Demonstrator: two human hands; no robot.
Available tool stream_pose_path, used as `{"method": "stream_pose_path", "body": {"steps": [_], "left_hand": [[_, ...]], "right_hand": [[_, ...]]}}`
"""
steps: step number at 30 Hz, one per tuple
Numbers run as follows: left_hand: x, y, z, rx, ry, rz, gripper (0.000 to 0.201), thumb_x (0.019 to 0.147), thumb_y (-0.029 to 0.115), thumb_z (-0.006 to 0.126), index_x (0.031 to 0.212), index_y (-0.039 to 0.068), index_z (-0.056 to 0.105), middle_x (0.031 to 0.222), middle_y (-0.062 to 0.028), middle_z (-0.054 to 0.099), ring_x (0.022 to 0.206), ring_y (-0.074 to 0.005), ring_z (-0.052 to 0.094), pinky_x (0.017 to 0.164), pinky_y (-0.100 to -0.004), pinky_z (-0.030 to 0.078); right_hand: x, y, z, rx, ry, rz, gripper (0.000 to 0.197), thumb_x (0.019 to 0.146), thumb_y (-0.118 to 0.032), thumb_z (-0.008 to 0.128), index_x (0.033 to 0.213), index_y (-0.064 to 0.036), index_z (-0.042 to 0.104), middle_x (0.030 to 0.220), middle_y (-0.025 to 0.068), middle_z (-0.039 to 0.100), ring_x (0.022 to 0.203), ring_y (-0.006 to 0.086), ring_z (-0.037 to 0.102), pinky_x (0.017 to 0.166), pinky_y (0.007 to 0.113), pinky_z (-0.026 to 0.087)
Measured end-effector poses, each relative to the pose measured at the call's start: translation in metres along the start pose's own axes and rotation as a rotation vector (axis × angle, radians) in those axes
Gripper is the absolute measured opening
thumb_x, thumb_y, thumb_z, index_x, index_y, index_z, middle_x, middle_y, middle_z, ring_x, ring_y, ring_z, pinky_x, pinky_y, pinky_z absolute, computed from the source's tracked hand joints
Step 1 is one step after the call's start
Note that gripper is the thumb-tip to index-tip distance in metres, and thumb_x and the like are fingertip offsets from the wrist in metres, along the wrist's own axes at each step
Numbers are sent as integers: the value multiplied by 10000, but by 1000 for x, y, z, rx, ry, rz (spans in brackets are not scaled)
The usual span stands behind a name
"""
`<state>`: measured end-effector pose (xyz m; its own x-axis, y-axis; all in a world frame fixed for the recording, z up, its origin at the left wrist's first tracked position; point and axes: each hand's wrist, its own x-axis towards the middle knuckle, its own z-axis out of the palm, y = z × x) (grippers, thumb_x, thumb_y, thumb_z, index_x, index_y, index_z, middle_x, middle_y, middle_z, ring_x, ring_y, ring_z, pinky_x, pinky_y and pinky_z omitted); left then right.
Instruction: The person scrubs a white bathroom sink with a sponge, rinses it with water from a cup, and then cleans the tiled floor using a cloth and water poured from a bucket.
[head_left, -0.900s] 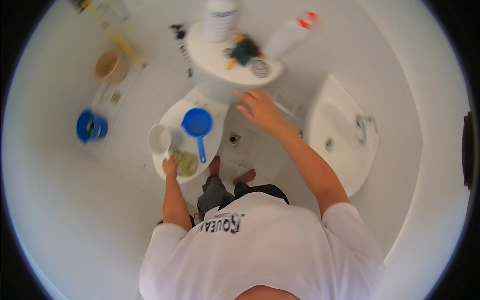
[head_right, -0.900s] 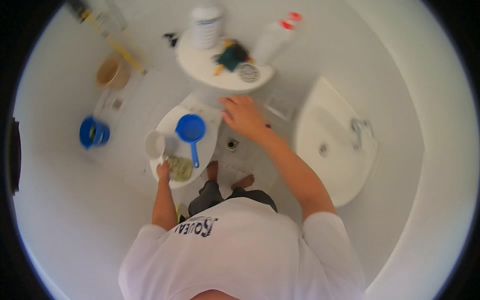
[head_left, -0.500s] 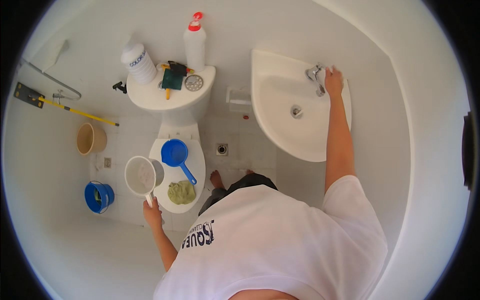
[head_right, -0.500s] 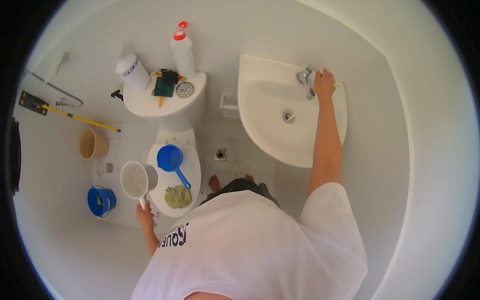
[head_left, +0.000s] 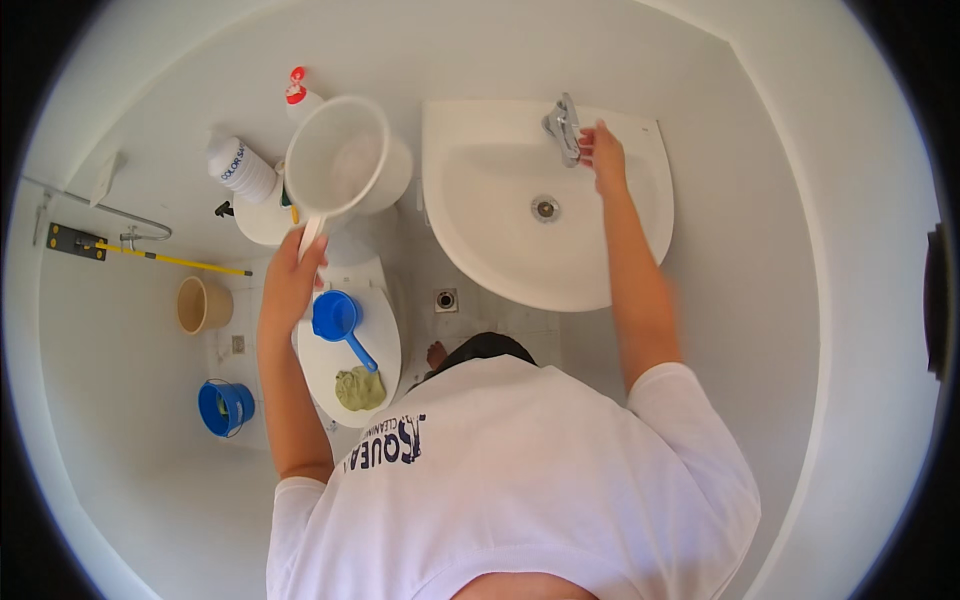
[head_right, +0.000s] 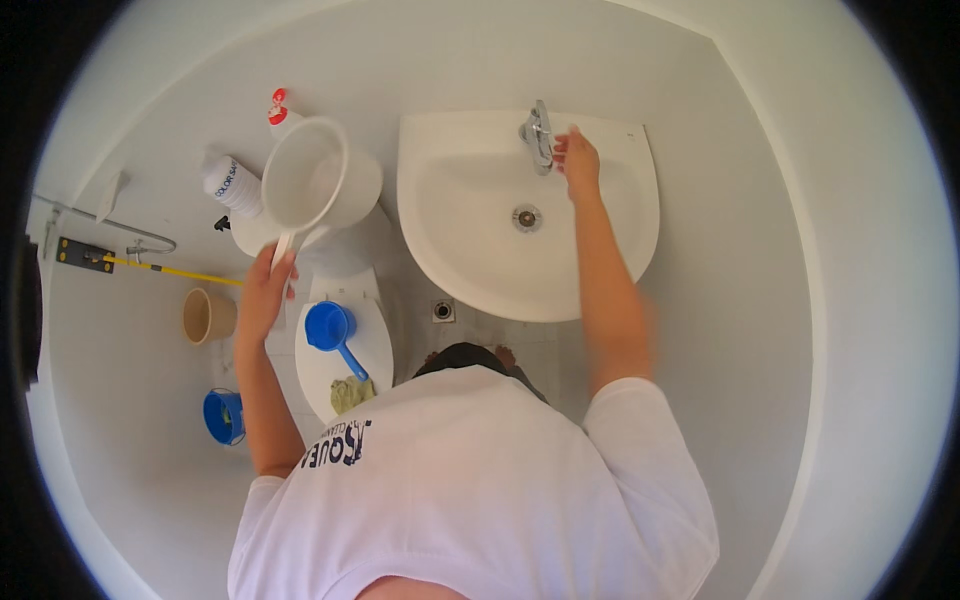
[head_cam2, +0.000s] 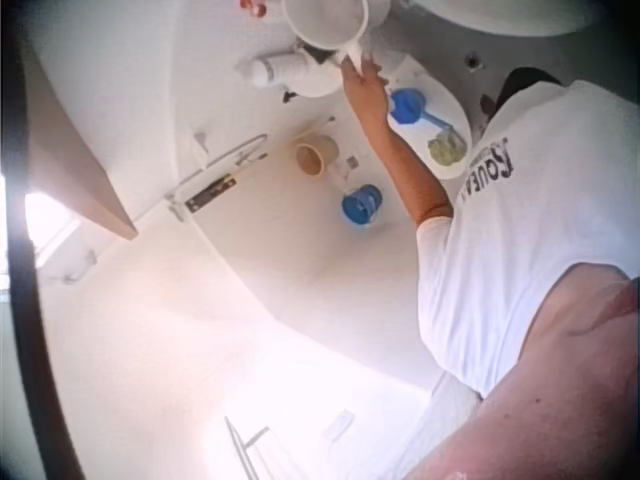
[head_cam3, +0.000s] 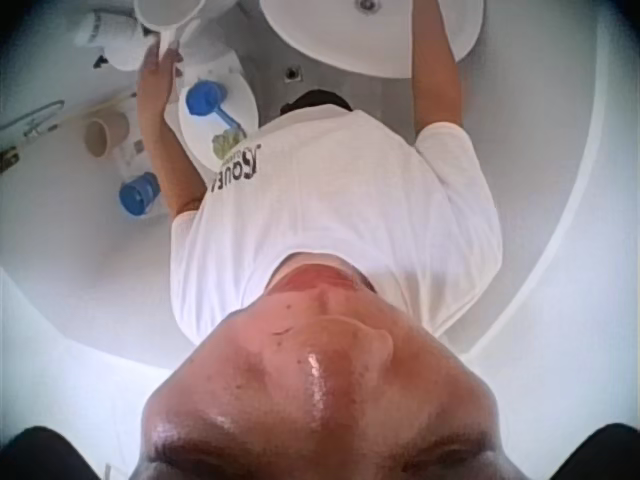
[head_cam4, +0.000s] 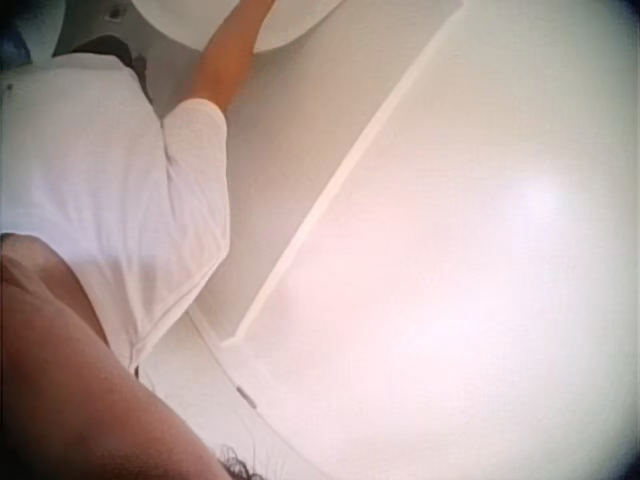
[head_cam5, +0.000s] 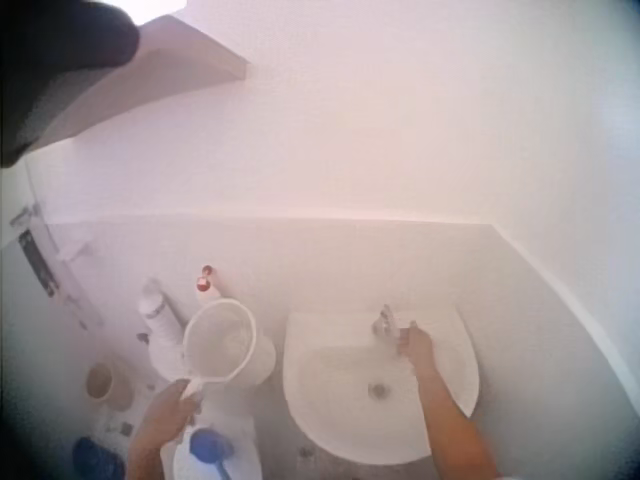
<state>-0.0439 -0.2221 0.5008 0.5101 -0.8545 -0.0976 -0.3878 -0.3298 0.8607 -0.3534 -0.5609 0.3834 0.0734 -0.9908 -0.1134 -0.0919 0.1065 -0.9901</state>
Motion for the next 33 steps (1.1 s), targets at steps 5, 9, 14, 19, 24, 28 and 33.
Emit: {"method": "stream_pose_path", "body": {"steps": [5,9,14,19,24,28,33], "left_hand": [[26,52,44,22,-84,34,386,851,299,505,1124,28,481,707,-22,509,582,-83,455,534,-218,392],[14,54,58,4,-108,-34,399,857,281,503,1175,47,448,698,-8,491,564,-71,429,528,-206,376],[-2,52,72,53,-103,-54,421,852,278,511,1202,58,426,692,-15,499,541,-76,440,514,-209,378],[-3,52,84,100,-36,-53,420,851,280,507,1193,50,430,686,-28,516,546,-84,463,511,-215,387],[39,62,100,116,-29,-8,443,841,303,524,1184,36,438,710,-43,539,583,-95,489,540,-224,414],[75,64,122,195,6,65,461,832,323,525,1185,39,441,729,-51,564,596,-110,516,549,-240,424],[100,73,141,213,-28,31,470,817,343,523,1173,43,455,730,-61,595,546,-129,531,550,-264,433]], "right_hand": [[-15,73,7,538,-137,449,310,887,-318,428,886,-31,547,784,71,580,681,202,567,617,335,465],[-9,37,7,77,183,-125,332,856,-337,490,863,-9,543,770,117,576,741,216,578,687,326,464],[37,-10,6,-586,-162,-469,500,812,-437,504,1102,-29,525,881,171,607,810,288,589,732,367,453],[34,-37,3,-762,-333,-405,547,807,-465,488,1169,-56,499,975,179,594,879,292,578,769,368,446],[49,-13,-11,-251,-351,-328,436,832,-356,485,1116,-29,525,911,138,616,834,216,597,707,315,457],[52,36,-44,-143,-509,-18,285,824,-303,523,891,-34,591,840,100,612,792,137,584,643,256,444],[3,107,-42,-1132,-713,-440,234,738,-262,613,803,-41,572,814,127,601,782,256,576,672,365,454]]}}
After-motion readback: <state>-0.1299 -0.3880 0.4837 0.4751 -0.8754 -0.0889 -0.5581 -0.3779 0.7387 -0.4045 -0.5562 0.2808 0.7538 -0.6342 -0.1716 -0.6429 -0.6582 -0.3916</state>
